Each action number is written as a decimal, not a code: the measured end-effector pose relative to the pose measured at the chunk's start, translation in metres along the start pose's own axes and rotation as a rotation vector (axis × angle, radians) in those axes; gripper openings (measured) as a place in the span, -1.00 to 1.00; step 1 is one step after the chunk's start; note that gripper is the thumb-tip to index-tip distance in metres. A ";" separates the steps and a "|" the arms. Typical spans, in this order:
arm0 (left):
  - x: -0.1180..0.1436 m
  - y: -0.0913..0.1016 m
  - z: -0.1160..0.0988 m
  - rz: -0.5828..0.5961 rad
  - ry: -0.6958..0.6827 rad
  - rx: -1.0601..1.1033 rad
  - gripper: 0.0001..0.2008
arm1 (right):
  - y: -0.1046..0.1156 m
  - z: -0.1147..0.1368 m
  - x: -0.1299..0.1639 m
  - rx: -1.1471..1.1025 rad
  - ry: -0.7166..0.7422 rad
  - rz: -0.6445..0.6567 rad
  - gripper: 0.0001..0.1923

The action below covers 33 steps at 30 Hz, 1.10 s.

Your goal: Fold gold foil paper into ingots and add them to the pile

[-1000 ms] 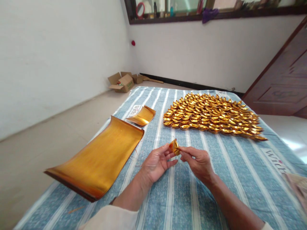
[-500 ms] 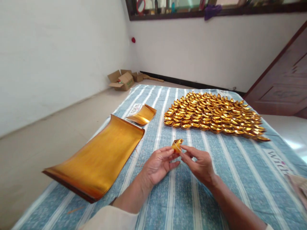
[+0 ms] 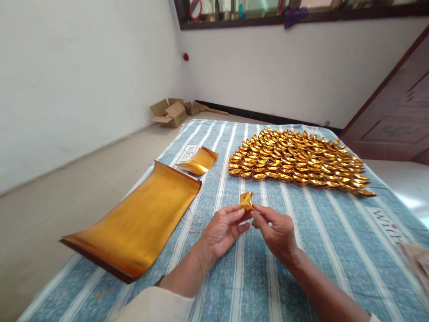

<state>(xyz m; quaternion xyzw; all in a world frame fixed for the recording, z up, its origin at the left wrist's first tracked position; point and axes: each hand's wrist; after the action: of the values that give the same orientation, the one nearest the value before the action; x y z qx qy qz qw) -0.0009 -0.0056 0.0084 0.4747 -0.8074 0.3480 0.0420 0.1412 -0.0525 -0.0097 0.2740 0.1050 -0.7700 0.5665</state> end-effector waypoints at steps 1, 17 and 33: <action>0.000 0.000 0.000 0.008 0.004 0.003 -0.87 | 0.000 0.000 0.000 -0.004 -0.001 0.002 -0.79; -0.002 0.003 0.001 0.001 -0.023 -0.029 -0.95 | 0.001 0.004 0.000 -0.015 0.015 0.069 -0.80; -0.004 0.002 0.003 -0.025 -0.027 -0.028 -0.93 | 0.002 0.001 -0.002 0.065 0.095 0.106 -0.76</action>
<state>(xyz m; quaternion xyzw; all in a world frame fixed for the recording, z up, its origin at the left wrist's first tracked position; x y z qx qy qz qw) 0.0006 -0.0042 0.0038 0.4886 -0.8067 0.3299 0.0421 0.1433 -0.0524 -0.0076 0.3339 0.0920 -0.7282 0.5914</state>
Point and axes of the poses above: each hand's wrist, its own x-axis away from the middle knuckle, its own y-axis out of the back of the hand, z = x × y, and after that the axes turned 15 degrees about -x, right-handed
